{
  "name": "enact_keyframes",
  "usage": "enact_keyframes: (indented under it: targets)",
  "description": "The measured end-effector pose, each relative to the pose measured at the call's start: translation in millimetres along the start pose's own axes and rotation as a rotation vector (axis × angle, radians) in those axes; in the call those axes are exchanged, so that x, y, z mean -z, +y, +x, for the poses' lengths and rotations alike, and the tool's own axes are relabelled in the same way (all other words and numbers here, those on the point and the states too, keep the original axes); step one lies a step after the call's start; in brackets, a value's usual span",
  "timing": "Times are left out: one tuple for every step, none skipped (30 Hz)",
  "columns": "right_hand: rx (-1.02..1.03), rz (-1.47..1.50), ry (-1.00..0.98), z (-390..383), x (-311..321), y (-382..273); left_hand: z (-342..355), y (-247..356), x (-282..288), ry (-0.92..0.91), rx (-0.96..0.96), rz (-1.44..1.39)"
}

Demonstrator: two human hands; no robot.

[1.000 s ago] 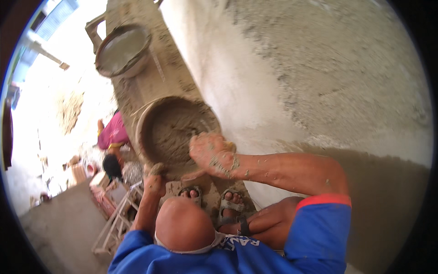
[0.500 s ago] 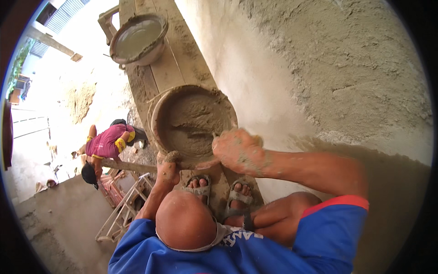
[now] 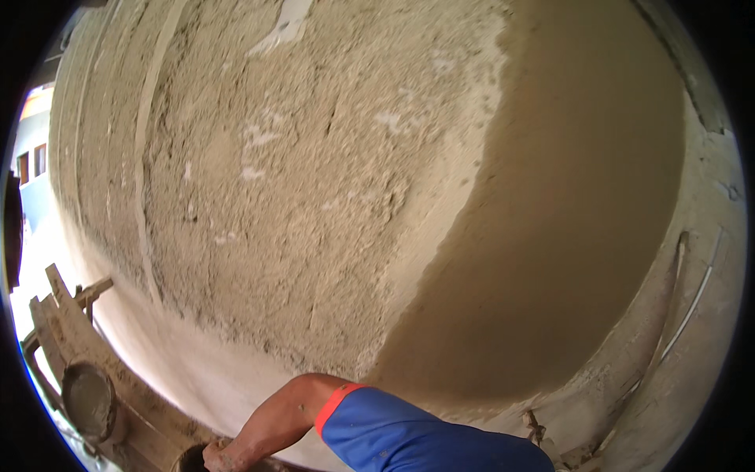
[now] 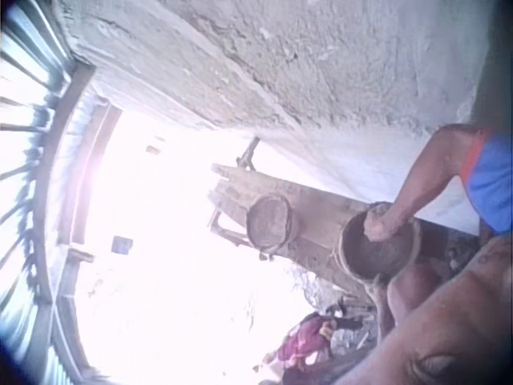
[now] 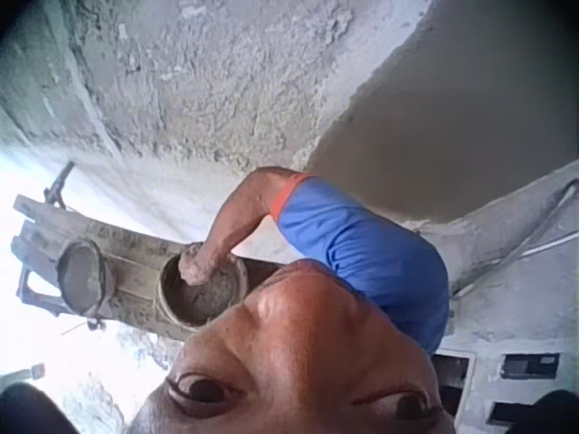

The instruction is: The person applies plaster to a wall using a trowel, scooping material from a bucket and spreading it across the concrete surface while standing on a scaffold.

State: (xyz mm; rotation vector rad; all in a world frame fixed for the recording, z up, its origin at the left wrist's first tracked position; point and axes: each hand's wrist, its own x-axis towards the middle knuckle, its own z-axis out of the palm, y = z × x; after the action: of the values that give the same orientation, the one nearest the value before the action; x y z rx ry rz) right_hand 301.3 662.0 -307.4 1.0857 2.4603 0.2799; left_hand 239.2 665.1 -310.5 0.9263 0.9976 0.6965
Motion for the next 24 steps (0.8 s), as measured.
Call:
enact_keyframes:
  targets:
    - [0.044,0.068,0.027,-0.8,2.7,3.3,6.2,2.5,-6.6,-0.024,0.000,0.008]
    - [0.070,0.102,0.036,-0.8,4.9,8.1,12.6,6.3,-11.4,-0.049,0.002,0.019]
    - [0.089,0.119,0.040,-1.7,6.0,12.5,17.9,9.3,-16.1,-0.064,0.003,0.029]
    - [0.096,0.132,0.042,-3.0,6.0,18.7,21.6,11.4,-18.9,-0.079,0.005,0.031]
    - [0.104,0.141,0.044,-5.6,7.6,22.2,24.5,14.1,-22.6,-0.090,0.006,0.036]
    - [0.109,0.149,0.048,-6.9,9.6,25.0,26.5,16.8,-24.0,-0.098,0.010,0.042]
    - [0.116,0.154,0.048,-9.1,11.2,27.9,26.9,17.8,-24.0,-0.106,0.010,0.048]
    - [0.122,0.161,0.051,-11.6,12.9,30.0,27.8,18.9,-26.0,-0.110,0.006,0.053]
    - [0.125,0.174,0.051,-16.4,14.1,31.7,27.1,19.7,-28.8,-0.117,0.009,0.049]
    - [0.125,0.184,0.049,-20.0,16.3,30.8,24.9,19.8,-29.7,-0.120,0.010,0.049]
    - [0.125,0.201,0.050,-24.9,16.8,31.1,23.0,18.4,-30.3,-0.120,0.011,0.049]
    - [0.127,0.223,0.051,-29.3,17.6,29.8,20.9,17.8,-33.4,-0.123,0.012,0.045]
    - [0.130,0.255,0.042,-35.0,17.7,26.9,15.8,15.2,-34.0,-0.123,0.014,0.041]
    - [0.133,0.286,0.046,-39.6,17.7,27.5,14.1,13.0,-34.9,-0.113,0.023,0.036]
    - [0.139,0.330,0.050,-43.6,16.7,26.6,10.9,7.9,-31.5,-0.097,0.026,0.027]
    - [0.149,0.382,0.052,-47.1,14.5,22.0,5.9,1.8,-26.5,-0.079,0.041,0.021]
    - [0.160,0.443,0.062,-50.7,12.6,21.2,3.3,-6.2,-19.6,-0.055,0.047,0.013]
    - [0.177,0.518,0.077,-54.5,11.0,18.5,0.7,-14.4,-11.1,-0.021,0.059,0.001]
    - [0.238,0.603,0.119,-48.8,18.6,11.3,-12.4,-19.8,14.0,0.053,0.055,-0.015]
    - [0.274,0.711,0.140,-51.1,19.3,9.7,-22.5,-27.5,30.8,0.105,0.067,-0.039]
    - [0.284,0.822,0.142,-67.4,19.9,11.2,-36.3,-35.6,40.1,0.135,0.087,-0.069]
    - [0.252,0.899,0.126,-89.8,15.2,26.8,-43.3,-46.5,43.6,0.151,0.101,-0.103]
    - [0.195,0.956,0.072,-111.4,16.7,40.3,-56.3,-57.2,46.8,0.175,0.120,-0.149]
    - [0.129,0.993,-0.003,-122.4,22.2,49.7,-78.2,-61.1,58.0,0.232,0.139,-0.175]
